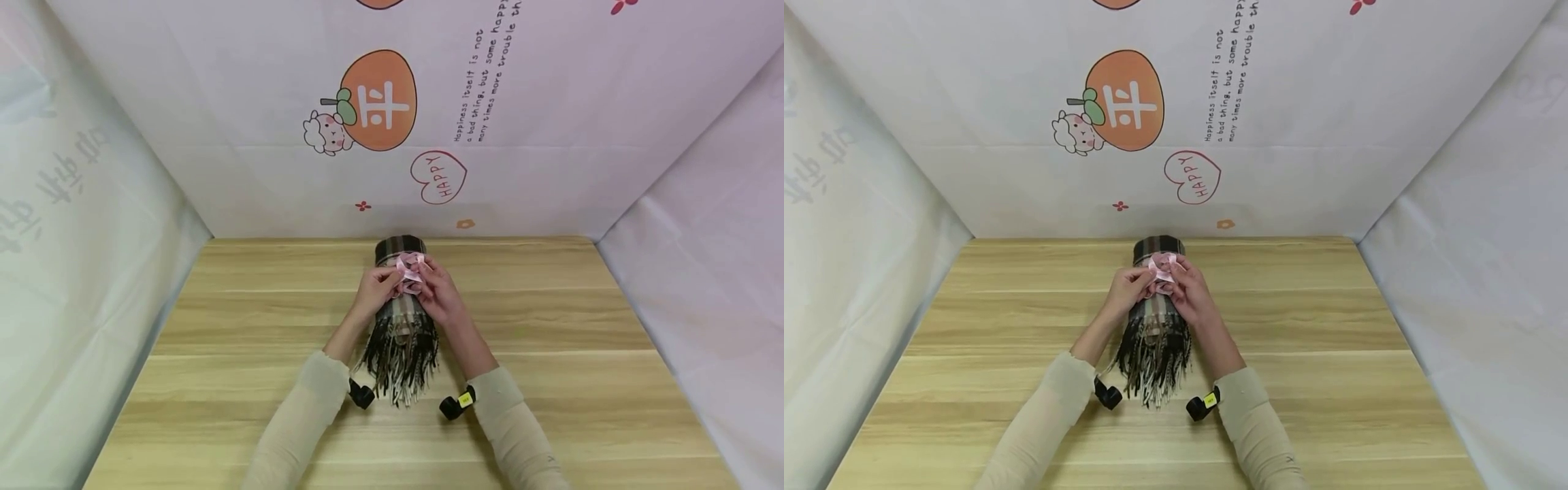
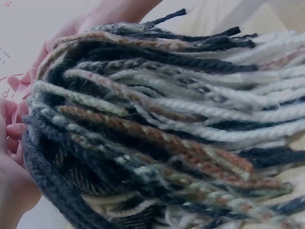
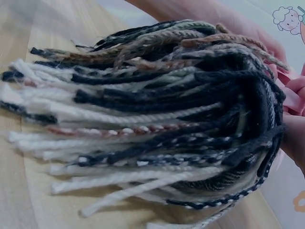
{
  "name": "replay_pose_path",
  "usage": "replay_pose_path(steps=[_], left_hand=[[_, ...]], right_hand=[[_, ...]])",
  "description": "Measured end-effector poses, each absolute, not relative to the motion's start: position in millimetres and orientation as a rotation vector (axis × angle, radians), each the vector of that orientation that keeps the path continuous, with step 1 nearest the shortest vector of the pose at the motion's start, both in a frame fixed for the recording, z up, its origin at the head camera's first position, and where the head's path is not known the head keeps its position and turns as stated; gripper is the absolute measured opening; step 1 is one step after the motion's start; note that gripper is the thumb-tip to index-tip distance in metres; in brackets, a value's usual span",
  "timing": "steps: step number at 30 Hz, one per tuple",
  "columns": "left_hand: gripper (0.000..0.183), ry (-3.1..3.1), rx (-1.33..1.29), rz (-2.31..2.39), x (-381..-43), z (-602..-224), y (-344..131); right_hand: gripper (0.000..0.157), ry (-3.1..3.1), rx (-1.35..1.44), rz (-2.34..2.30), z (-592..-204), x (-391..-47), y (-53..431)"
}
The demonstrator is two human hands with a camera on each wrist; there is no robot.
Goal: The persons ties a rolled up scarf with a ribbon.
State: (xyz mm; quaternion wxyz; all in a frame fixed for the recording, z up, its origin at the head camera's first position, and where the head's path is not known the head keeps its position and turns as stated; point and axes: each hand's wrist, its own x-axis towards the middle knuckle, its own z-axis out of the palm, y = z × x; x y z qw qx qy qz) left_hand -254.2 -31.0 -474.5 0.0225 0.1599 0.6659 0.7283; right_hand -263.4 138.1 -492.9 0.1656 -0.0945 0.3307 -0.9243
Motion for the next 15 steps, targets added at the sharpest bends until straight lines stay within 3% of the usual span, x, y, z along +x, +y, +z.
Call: replay_pose_path(steps=[8,15], left_hand=[[0.030,2.036,0.429,2.296,-255.4,-474.6,-34.4],[0.034,2.019,0.361,2.309,-257.7,-475.1,-36.4]], right_hand=[[0.014,0.914,-0.291,-2.684,-494.6,-264.3,136.2],[0.027,0.942,-0.604,-2.651,-499.1,-260.2,140.2]])
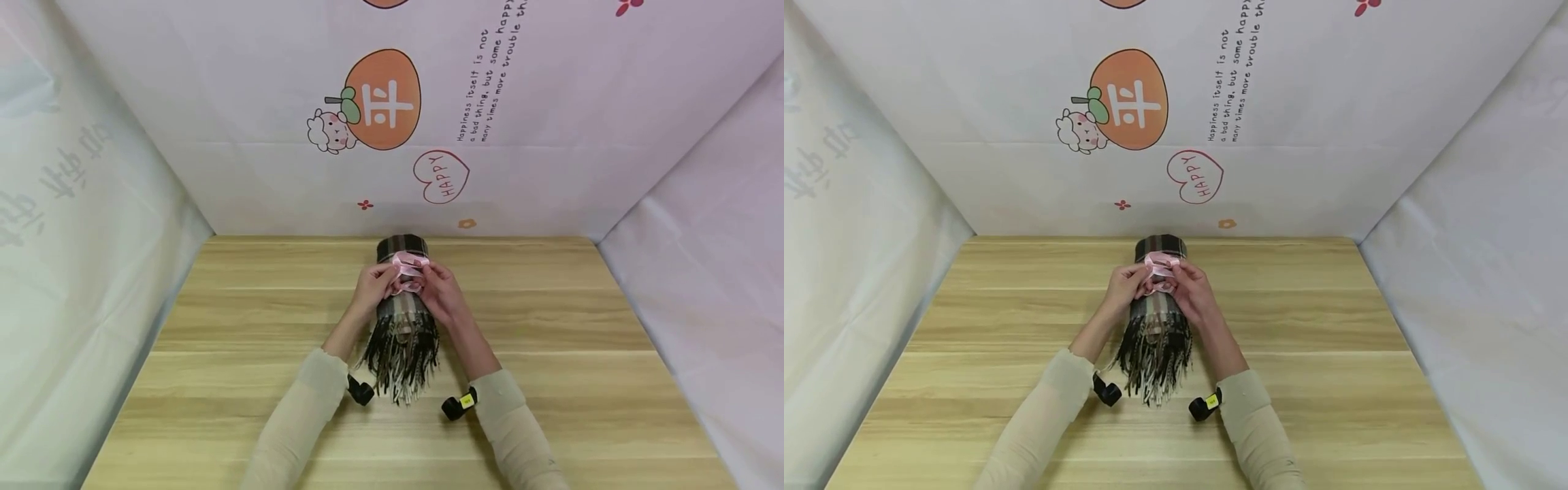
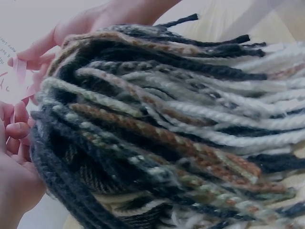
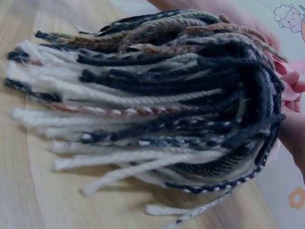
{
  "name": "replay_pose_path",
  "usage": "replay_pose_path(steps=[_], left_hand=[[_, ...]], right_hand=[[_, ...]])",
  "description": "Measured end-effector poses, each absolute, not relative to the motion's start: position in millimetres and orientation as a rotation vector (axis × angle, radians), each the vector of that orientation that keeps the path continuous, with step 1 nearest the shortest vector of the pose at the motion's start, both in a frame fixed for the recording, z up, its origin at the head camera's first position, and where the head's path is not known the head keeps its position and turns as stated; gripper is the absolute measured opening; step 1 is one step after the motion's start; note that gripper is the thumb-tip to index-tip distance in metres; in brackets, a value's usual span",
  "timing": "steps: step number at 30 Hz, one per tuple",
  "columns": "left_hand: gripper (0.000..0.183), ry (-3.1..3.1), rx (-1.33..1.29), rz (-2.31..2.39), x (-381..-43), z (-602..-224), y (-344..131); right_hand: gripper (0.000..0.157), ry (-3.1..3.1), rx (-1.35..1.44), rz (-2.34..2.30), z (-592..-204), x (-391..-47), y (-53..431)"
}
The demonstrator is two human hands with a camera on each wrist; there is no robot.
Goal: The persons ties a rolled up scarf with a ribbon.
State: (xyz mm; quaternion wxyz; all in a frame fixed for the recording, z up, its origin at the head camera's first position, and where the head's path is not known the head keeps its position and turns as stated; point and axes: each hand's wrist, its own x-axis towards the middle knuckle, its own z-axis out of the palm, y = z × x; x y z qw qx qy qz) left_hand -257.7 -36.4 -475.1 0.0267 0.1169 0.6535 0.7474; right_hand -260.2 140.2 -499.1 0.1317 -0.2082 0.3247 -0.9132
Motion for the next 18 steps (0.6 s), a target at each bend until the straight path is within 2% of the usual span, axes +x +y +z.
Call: replay_pose_path(steps=[10,18], left_hand=[[0.040,1.970,0.307,2.380,-274,-500,-31],[0.038,1.941,0.249,2.416,-274,-500,-30]], right_hand=[[0.018,0.971,-0.606,-2.736,-500,-258,137],[0.025,0.911,-0.770,-2.718,-504,-259,138]])
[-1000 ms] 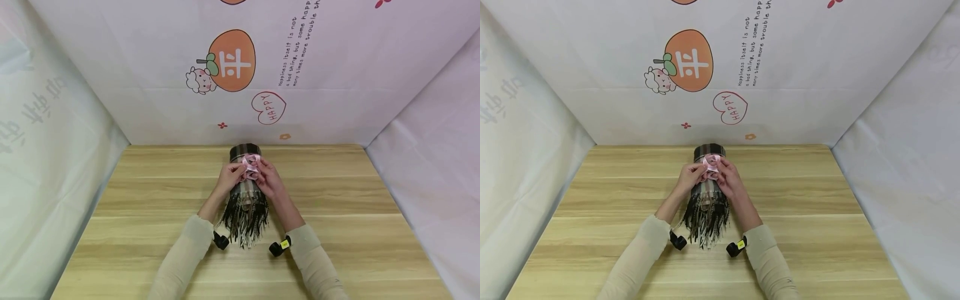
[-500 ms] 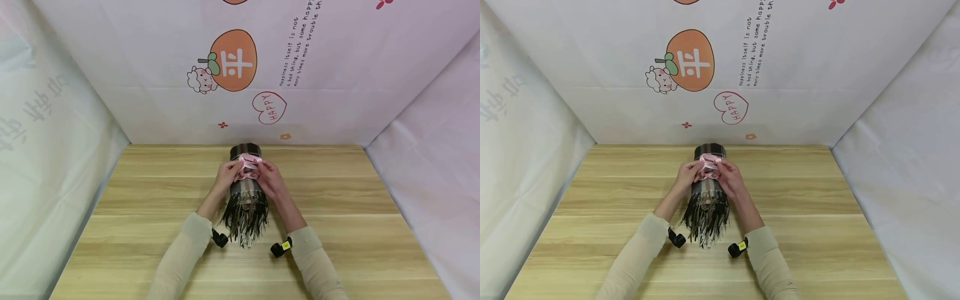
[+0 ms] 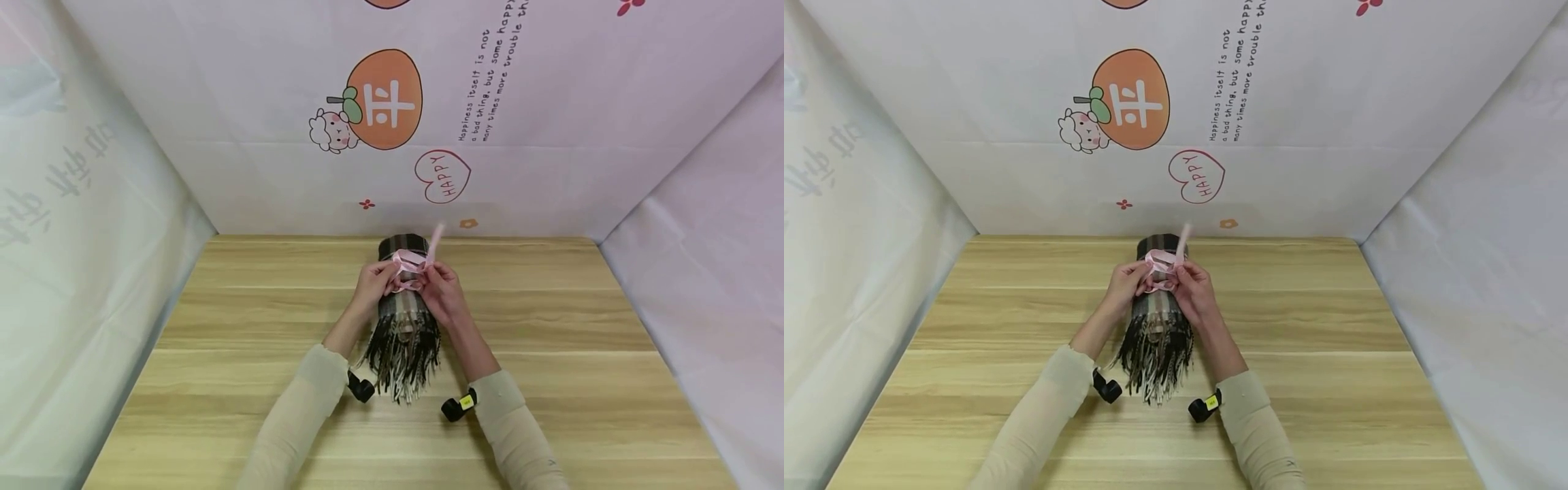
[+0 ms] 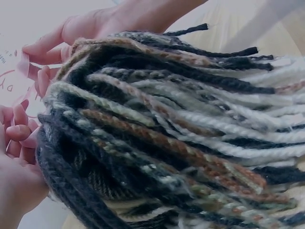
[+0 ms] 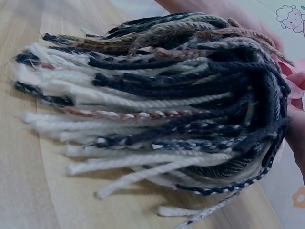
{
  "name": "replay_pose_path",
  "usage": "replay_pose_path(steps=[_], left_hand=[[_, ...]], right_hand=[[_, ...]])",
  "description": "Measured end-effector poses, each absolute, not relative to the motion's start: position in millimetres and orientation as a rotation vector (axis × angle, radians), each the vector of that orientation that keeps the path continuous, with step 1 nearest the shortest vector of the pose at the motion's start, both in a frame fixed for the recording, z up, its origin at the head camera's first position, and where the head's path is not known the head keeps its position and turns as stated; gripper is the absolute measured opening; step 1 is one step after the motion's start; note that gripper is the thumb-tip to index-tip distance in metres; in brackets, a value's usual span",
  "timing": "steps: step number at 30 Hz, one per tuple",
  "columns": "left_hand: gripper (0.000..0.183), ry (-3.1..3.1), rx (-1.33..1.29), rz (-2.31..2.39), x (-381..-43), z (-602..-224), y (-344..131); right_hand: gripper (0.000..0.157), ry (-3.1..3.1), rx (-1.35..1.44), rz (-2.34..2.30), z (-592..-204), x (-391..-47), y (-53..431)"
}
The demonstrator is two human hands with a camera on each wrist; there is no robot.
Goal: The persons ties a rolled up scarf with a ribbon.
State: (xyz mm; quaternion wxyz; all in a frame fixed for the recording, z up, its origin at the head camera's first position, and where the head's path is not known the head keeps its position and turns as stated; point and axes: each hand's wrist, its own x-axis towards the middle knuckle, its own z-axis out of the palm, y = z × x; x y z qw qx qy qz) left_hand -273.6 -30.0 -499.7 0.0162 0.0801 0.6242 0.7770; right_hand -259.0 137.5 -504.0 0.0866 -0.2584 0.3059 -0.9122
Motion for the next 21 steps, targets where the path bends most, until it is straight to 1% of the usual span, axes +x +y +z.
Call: replay_pose_path(steps=[4,8,13,15,17,21], left_hand=[[0.039,1.904,0.175,2.428,-273.8,-498.5,-29.6],[0.040,1.880,0.130,2.438,-274.5,-497.7,-29.4],[0.043,1.875,0.111,2.450,-275.6,-496.3,-29.0],[0.043,1.862,0.109,2.461,-275.7,-494.7,-28.9],[0.043,1.855,0.109,2.465,-275.5,-493.4,-28.9],[0.042,1.844,0.108,2.481,-275.3,-491.9,-28.9]], right_hand=[[0.025,0.931,-0.832,-2.666,-504.2,-258.5,139.9],[0.026,0.996,-0.816,-2.642,-502.1,-255.8,140.8],[0.016,1.146,-0.782,-2.629,-501.1,-253.6,140.4],[0.015,1.205,-0.759,-2.633,-501.6,-253.3,139.8],[0.019,1.295,-0.706,-2.635,-501.9,-253.1,138.6],[0.037,1.581,-0.552,-2.583,-501.8,-253.7,134.5]])
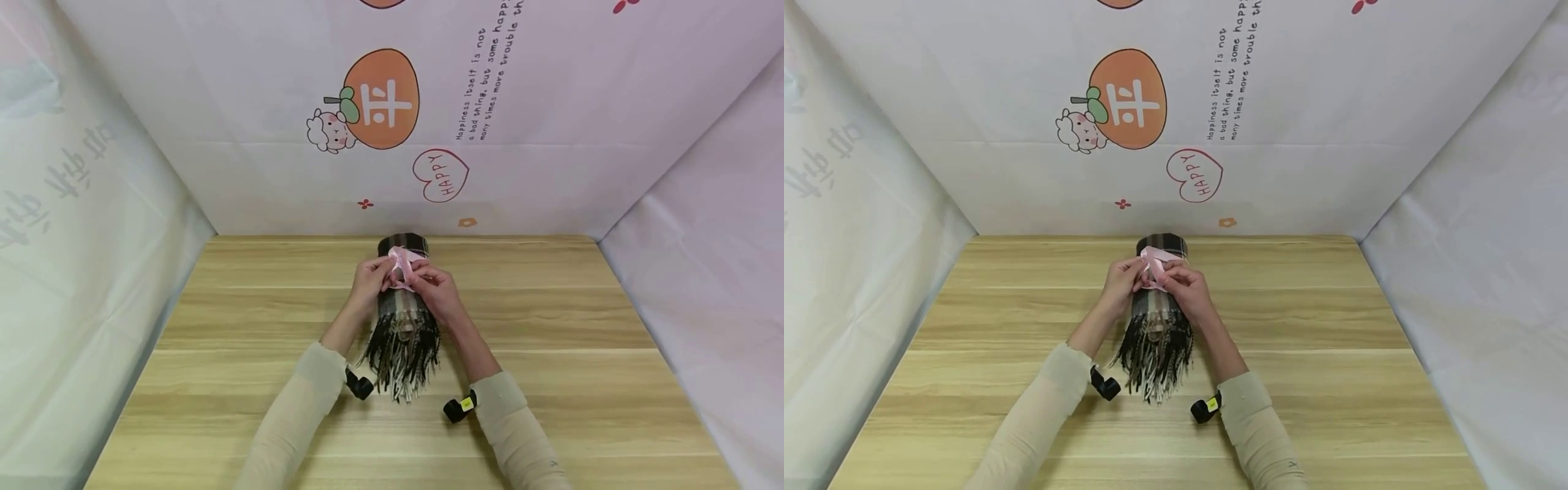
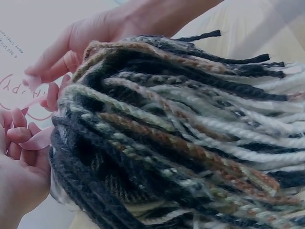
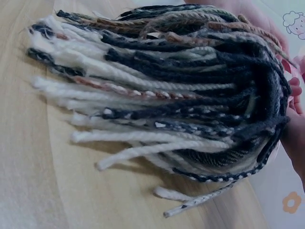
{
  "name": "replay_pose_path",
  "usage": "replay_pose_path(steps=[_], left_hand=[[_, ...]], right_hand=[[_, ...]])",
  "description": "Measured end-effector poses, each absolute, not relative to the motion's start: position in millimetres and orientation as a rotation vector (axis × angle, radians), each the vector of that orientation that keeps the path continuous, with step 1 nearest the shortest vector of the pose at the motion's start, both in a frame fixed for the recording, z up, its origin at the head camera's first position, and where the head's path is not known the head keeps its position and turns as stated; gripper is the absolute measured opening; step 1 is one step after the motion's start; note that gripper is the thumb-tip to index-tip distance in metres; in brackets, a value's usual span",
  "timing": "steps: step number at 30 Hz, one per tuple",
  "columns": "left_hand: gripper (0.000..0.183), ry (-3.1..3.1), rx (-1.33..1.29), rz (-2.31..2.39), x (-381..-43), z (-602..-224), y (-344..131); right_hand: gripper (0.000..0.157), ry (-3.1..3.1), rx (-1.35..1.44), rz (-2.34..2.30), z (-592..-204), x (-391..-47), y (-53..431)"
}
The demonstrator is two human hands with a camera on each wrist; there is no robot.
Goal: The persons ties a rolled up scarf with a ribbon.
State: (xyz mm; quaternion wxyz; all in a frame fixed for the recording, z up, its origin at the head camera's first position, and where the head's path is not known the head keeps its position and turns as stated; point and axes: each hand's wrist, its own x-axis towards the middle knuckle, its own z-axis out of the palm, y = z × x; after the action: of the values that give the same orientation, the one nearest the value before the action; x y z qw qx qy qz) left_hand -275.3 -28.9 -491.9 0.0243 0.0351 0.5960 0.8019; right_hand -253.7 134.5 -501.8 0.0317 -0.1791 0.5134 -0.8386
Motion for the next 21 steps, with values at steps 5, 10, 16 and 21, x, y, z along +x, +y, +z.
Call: replay_pose_path(steps=[5,10,16,21], left_hand=[[0.040,1.833,0.117,2.504,-276,-493,-28],[0.042,1.860,0.101,2.499,-276,-493,-27],[0.043,1.894,0.125,2.486,-275,-492,-27],[0.035,1.863,0.127,2.484,-271,-486,-28]], right_hand=[[0.033,1.900,-0.385,-2.481,-501,-256,130],[0.003,2.034,-0.328,-2.407,-499,-255,129],[0.016,2.141,-0.292,-2.358,-495,-251,124],[0.022,2.217,-0.228,-2.296,-486,-250,120]])
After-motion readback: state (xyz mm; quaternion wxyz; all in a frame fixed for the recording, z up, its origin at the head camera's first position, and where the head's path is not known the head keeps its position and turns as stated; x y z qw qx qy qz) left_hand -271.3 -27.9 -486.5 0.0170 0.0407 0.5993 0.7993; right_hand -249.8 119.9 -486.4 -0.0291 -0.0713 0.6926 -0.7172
